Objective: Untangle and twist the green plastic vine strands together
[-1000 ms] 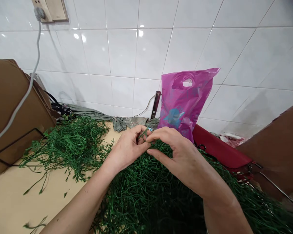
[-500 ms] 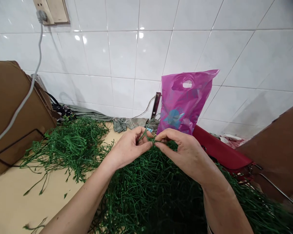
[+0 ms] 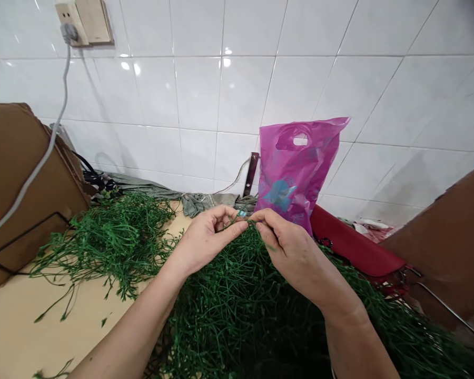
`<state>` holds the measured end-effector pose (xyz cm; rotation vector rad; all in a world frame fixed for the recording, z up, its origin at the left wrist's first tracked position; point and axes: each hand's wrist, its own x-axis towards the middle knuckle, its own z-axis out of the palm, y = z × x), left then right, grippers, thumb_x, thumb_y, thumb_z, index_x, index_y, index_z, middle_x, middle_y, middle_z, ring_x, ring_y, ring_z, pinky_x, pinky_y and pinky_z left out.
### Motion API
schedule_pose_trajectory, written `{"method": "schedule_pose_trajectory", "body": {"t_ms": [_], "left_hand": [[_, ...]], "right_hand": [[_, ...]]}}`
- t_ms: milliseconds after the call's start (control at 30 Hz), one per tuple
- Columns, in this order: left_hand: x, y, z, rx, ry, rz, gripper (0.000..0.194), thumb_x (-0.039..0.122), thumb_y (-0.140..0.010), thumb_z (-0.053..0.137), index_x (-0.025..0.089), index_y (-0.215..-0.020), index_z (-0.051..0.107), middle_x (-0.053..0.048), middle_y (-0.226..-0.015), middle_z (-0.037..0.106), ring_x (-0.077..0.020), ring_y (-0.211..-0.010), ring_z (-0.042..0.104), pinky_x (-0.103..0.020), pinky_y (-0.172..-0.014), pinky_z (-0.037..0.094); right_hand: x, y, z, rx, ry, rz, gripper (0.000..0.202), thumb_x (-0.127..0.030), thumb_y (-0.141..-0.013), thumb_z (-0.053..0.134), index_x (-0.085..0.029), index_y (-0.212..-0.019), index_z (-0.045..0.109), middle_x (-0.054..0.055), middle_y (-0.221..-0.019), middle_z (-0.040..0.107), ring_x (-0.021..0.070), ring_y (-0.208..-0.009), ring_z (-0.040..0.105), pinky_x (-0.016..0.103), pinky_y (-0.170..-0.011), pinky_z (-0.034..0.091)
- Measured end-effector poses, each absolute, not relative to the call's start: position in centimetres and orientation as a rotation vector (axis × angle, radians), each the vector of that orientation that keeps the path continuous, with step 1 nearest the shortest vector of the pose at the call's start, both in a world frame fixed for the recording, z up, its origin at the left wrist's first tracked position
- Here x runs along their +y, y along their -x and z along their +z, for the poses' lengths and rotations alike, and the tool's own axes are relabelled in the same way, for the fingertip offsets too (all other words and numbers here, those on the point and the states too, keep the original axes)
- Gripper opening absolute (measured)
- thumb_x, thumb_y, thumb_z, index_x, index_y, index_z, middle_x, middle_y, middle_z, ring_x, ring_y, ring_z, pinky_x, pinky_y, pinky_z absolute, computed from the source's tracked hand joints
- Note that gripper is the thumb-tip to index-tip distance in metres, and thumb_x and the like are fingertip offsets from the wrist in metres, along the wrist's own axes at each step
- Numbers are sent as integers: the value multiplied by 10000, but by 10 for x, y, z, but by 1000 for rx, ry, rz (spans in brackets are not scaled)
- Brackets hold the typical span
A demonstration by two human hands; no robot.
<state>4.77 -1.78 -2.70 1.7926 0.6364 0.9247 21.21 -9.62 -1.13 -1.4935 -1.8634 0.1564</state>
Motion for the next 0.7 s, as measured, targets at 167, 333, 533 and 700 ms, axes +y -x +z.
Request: {"method": "schedule_pose_trajectory", "body": {"t_ms": [167, 333, 533, 700], "left_hand": [[-19, -43, -27, 708, -2039, 852, 273, 458, -897, 642, 191, -841, 634, 62, -637, 419, -101, -583, 350, -248, -541, 238], [-18, -40, -24, 622, -2063, 799, 264, 416, -936, 586, 189, -811, 637, 44, -679, 438, -113, -629, 365, -255, -581, 265], [-19, -38, -22, 296, -1624, 682, 257, 428, -912, 632, 187, -825, 606, 12, -760, 527, -112, -653, 382, -259, -610, 291], [-28, -41, -35, 41, -1214, 552, 390, 492, -769, 792, 182, -731, 559, 32, -635, 434, -86, -550, 334, -258, -546, 240]], "right_hand": [[-93, -212, -13, -1855, 1502, 133, 180, -228, -991, 442, -222, -888, 589, 42, -826, 664, 192, -712, 589, 291, -643, 404], [-96, -212, -9, -1857, 1467, 215, 216, -261, -1012, 425, -227, -871, 584, 7, -779, 642, 166, -666, 548, 289, -635, 387], [-99, -223, -5, -1905, 1296, 548, 334, -401, -1022, 441, -223, -778, 585, -15, -687, 518, 143, -628, 443, 272, -589, 368], [-89, -220, -29, -1633, 712, 1085, 459, -614, -917, 572, -227, -672, 545, -20, -604, 471, 141, -555, 420, 292, -554, 364]]}}
